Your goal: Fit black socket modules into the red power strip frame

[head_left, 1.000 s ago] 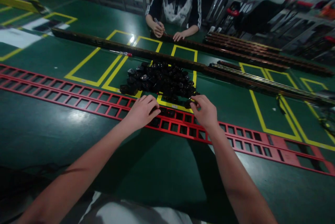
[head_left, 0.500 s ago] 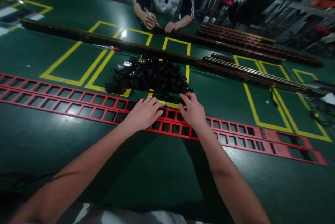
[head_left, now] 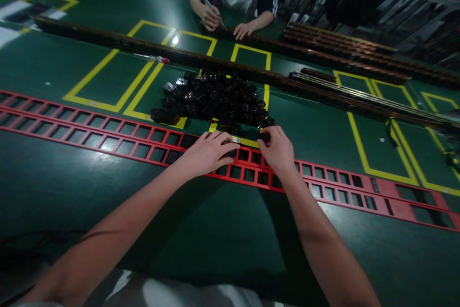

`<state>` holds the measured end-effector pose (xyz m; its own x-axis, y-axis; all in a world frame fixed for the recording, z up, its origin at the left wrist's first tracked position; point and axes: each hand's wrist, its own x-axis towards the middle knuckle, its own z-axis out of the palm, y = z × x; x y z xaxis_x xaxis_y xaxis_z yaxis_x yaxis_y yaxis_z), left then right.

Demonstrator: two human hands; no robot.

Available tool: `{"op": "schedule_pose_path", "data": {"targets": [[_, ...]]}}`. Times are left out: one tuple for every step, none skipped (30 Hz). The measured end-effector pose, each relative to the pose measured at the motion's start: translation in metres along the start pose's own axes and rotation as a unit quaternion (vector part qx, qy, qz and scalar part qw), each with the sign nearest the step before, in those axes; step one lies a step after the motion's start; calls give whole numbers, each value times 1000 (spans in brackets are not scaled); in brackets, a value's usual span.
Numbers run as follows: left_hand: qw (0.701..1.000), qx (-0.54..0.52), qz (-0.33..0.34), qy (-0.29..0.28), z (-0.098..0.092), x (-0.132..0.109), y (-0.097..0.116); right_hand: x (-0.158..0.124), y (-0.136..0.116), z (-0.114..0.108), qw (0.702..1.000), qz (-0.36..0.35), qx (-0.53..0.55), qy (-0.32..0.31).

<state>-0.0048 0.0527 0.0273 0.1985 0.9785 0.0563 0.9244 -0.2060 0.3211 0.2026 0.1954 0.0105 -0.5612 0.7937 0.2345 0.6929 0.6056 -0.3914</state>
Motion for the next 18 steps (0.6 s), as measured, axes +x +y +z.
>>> {"op": "schedule_pose_path", "data": {"targets": [[1000, 3, -1, 2, 0, 0, 0, 0, 1, 0, 1000, -4, 13, 6], [1000, 7, -3, 5, 0, 0, 1, 0, 2, 0, 999, -13, 27, 12], [1000, 11, -4, 8, 1, 0, 2, 0, 3, 0, 999, -28, 40, 18], [1000, 14, -5, 12, 1, 0, 2, 0, 4, 0, 997, -44, 52, 23], [1000, 17, -4, 15, 1, 0, 3, 0, 5, -1, 996, -61, 63, 27], [1000, 18, -3, 18, 1, 0, 3, 0, 5, -1, 994, -75, 73, 28], [1000, 18, -4, 22, 1, -1, 4, -1, 5, -1, 992, -86, 84, 30], [999, 17, -7, 26, 1, -1, 4, -1, 5, -1, 991, -93, 96, 32], [999, 15, -11, 30, 2, -2, 3, -1, 5, -1, 989, -97, 109, 35], [999, 10, -16, 33, 2, -2, 3, -1, 5, -1, 987, -101, 121, 37], [999, 5, -21, 34, 2, -2, 3, -1, 5, -1, 985, -104, 132, 39], [999, 0, -26, 34, 3, -2, 2, 0, 5, -1, 984, -106, 140, 41], [999, -5, -28, 32, 3, -2, 2, 0, 5, 0, 983, -106, 144, 40], [999, -8, -29, 30, 3, -2, 1, 0, 6, 1, 983, -105, 148, 37], [999, -10, -30, 27, 3, -2, 1, 0, 7, 2, 983, -100, 152, 33], [999, -10, -31, 26, 4, -2, 1, 0, 7, 3, 983, -93, 158, 28], [999, -9, -32, 24, 4, -2, 0, 0, 8, 4, 982, -85, 167, 25], [999, -8, -32, 22, 4, -2, 0, 0, 9, 5, 981, -76, 177, 22]]}}
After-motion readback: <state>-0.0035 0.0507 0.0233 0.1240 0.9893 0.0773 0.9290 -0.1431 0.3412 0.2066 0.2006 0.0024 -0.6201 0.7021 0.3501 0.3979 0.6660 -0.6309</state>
